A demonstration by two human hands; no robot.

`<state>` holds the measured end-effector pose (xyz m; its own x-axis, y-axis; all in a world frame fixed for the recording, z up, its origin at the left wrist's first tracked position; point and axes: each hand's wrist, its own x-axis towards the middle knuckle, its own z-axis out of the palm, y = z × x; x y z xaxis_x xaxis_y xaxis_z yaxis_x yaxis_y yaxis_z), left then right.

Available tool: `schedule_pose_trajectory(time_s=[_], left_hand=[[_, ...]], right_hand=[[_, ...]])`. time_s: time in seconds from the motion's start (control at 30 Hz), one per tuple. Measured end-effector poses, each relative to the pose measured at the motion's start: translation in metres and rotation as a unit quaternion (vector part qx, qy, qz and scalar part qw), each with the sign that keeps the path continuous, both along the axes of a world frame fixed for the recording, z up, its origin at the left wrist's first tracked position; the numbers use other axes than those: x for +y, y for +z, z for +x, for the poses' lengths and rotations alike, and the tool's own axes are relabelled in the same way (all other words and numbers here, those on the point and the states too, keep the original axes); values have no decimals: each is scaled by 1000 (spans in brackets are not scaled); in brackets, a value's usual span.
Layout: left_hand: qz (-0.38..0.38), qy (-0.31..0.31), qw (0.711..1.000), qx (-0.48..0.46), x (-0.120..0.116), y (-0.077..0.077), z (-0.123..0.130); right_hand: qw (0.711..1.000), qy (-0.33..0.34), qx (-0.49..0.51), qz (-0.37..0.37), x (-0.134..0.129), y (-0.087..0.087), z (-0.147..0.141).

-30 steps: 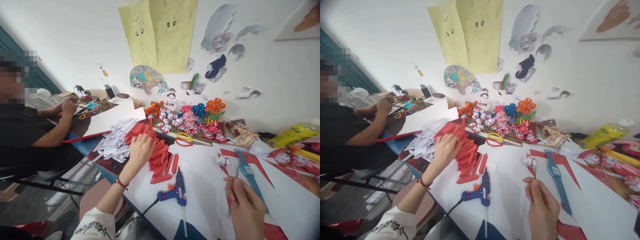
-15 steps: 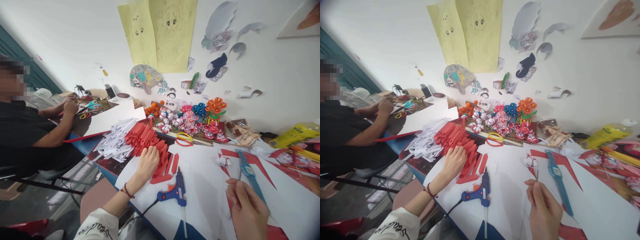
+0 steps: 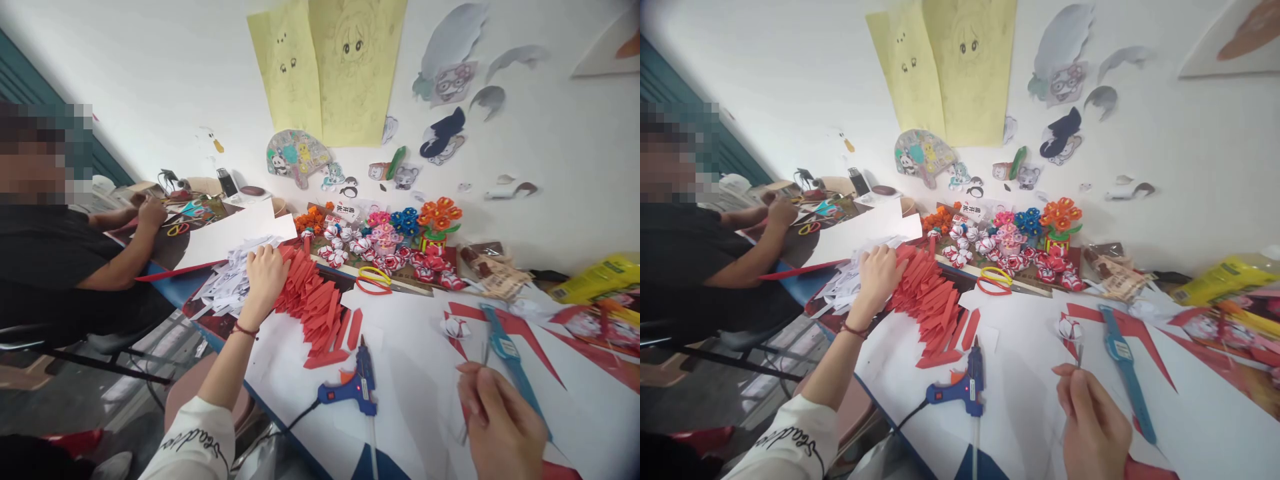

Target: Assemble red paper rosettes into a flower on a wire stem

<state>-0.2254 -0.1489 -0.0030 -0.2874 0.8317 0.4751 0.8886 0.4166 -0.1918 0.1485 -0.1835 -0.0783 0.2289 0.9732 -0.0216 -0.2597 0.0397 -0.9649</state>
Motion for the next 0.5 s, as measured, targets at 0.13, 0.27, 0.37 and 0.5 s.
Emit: schedule_pose_trajectory(time_s=[0.13,0.27,0.37,0.5], left_hand=[[-2,-22,1000,-12,-16,-12,23],[-61,-105,992,-34,-40,-36,69],[-106,-138,983,-51,-49,-59,100],[-129,-122,982,-64,-46,-81,116]], right_hand=[[1000,-7,5,-2,1,-2,2],[1000,-7,7,5,3,-3,1],[1000,4,4,17,4,-2,0],[1000,6,3,16,3,-1,1]])
